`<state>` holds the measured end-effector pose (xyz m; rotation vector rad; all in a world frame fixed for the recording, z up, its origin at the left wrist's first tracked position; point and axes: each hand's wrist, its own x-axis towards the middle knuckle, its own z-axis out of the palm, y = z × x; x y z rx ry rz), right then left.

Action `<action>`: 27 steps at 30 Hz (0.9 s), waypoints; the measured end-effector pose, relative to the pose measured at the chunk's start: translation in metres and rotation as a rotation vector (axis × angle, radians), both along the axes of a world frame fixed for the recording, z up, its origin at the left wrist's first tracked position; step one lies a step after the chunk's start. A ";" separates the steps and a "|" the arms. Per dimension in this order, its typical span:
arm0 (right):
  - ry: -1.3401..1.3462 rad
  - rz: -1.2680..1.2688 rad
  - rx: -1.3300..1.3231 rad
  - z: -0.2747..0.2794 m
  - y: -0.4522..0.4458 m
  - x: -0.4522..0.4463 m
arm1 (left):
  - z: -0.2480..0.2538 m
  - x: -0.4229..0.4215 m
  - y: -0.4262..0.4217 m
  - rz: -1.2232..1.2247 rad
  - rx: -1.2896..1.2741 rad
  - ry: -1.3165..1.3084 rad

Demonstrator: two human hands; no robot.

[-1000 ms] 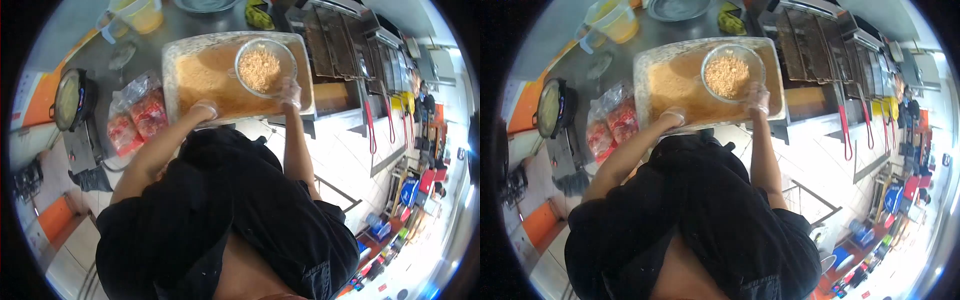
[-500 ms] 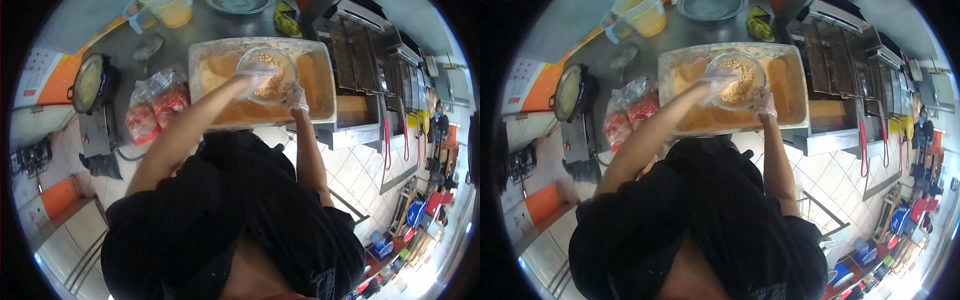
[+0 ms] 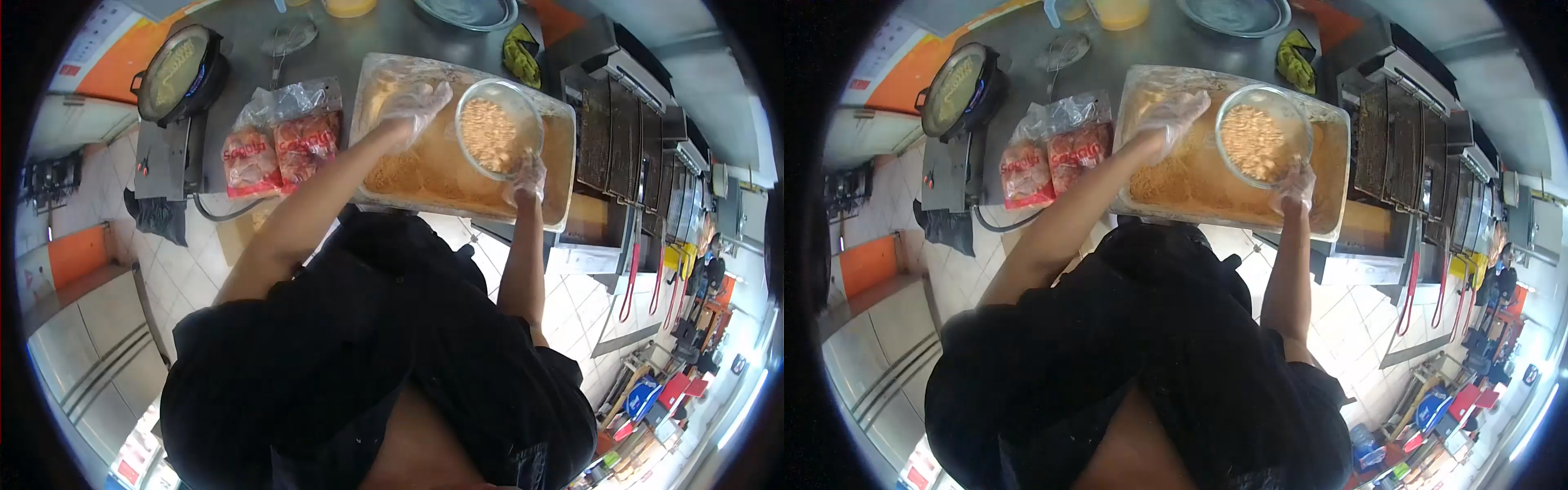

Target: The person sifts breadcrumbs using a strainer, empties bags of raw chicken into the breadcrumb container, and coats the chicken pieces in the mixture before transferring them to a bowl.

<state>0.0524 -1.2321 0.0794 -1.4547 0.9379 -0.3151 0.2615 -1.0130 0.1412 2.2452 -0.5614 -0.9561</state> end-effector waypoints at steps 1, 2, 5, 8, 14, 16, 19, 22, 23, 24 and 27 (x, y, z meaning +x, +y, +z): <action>0.008 -0.023 0.049 0.006 0.008 0.000 | -0.007 -0.009 0.005 0.059 -0.098 -0.040; 0.012 -0.048 0.099 0.010 0.011 0.006 | -0.011 -0.017 0.010 0.116 -0.196 -0.088; 0.017 0.171 -0.364 -0.034 -0.025 -0.006 | -0.022 -0.018 0.019 0.124 -0.184 -0.119; -0.022 0.137 -0.279 -0.021 -0.022 0.000 | -0.013 -0.026 0.025 0.518 -0.401 0.246; 0.180 0.062 -0.028 0.029 0.022 0.014 | 0.005 -0.024 0.028 0.536 -0.270 0.366; -0.068 -0.012 0.068 0.003 0.021 0.011 | -0.005 -0.021 0.025 0.315 -0.173 0.306; 0.077 -0.031 -0.076 0.001 0.014 0.015 | 0.001 -0.024 0.025 0.179 -0.061 0.164; 0.127 0.188 -0.004 0.008 0.031 0.015 | -0.016 -0.031 0.028 0.139 -0.118 0.102; 0.056 0.111 -0.017 -0.005 0.027 0.014 | -0.022 -0.033 0.028 0.150 -0.202 0.133; -0.019 0.036 -0.032 -0.015 0.020 0.016 | -0.028 -0.033 0.028 0.156 -0.205 0.129; 0.157 0.230 0.010 -0.015 0.025 0.017 | -0.008 -0.046 0.041 0.229 -0.222 0.409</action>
